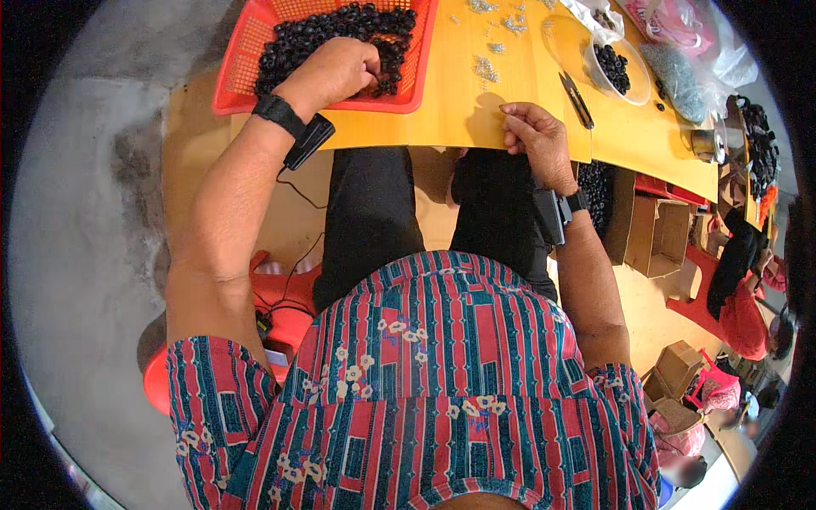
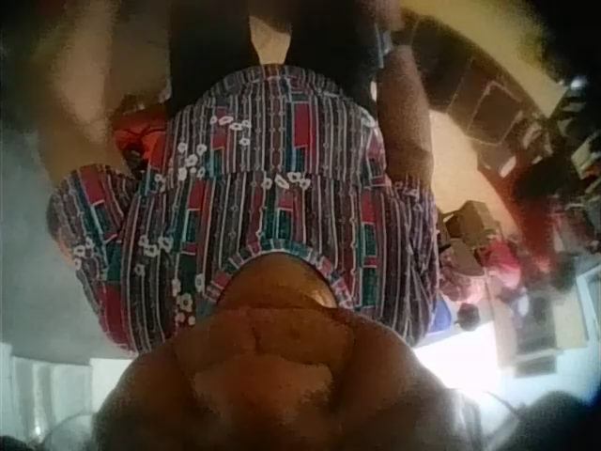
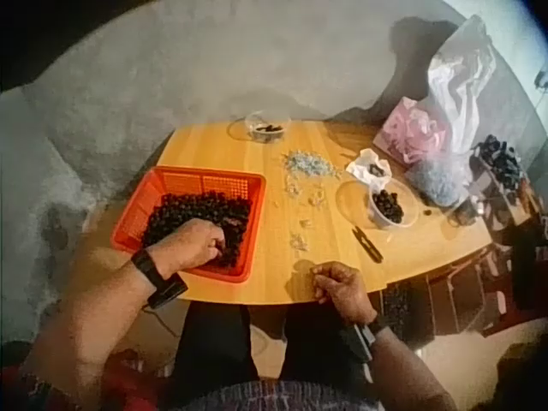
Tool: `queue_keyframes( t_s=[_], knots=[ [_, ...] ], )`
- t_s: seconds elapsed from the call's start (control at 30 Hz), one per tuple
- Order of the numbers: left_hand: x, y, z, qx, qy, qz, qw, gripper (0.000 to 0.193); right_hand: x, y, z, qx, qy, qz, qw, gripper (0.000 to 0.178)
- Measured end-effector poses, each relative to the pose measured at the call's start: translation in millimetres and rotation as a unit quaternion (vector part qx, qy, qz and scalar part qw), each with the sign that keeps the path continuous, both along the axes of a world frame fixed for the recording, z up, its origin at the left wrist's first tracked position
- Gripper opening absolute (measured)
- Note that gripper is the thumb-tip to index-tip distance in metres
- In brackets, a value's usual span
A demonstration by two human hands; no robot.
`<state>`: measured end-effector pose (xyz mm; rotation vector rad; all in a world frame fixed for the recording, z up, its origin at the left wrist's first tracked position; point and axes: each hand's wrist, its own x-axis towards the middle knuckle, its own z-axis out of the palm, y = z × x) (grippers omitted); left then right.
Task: The person assembles small components by picking up metal pins from the table and inserting them into black rubber pieces by hand.
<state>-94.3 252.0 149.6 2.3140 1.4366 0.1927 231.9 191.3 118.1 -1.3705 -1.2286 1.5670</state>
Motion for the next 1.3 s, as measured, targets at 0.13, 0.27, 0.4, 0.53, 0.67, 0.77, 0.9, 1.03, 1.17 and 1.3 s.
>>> queue_keyframes(
  t_s=[0.13,0.27,0.4,0.53,0.67,0.77,0.9,1.03,1.17,1.3],
  knots=[
    [-7,-1,-4,0.053,-0.059,-0.015,0.997,0.011,0,-2,2,0.001,-0.004,0.000,1.000,0.017],
    [-8,-2,-3,-0.027,-0.104,0.018,0.994,0.010,-2,-1,2,-0.010,-0.008,-0.009,1.000,0.017],
    [-3,-4,12,-0.049,-0.037,0.012,0.998,0.012,-1,2,1,-0.005,-0.007,-0.007,1.000,0.018],
    [3,-5,15,-0.050,-0.002,-0.010,0.999,0.016,0,3,-2,-0.002,0.004,-0.008,1.000,0.018],
    [9,-1,15,-0.057,0.032,-0.027,0.998,0.018,1,2,-1,-0.006,0.006,-0.013,1.000,0.017],
    [5,4,5,-0.057,0.031,-0.021,0.998,0.018,-3,6,-2,0.000,0.007,-0.009,1.000,0.017],
    [7,9,2,-0.043,0.037,-0.027,0.998,0.017,2,11,-7,0.002,-0.001,0.005,1.000,0.018],
    [12,15,4,-0.062,0.060,-0.027,0.996,0.014,8,15,-7,0.005,-0.009,0.020,1.000,0.020],
    [4,18,-1,-0.011,0.035,-0.040,0.999,0.013,10,13,0,0.008,-0.019,0.019,1.000,0.020],
    [8,15,30,0.024,-0.141,0.045,0.989,0.019,23,17,-1,-0.007,0.013,-0.009,1.000,0.014]
  ],
)
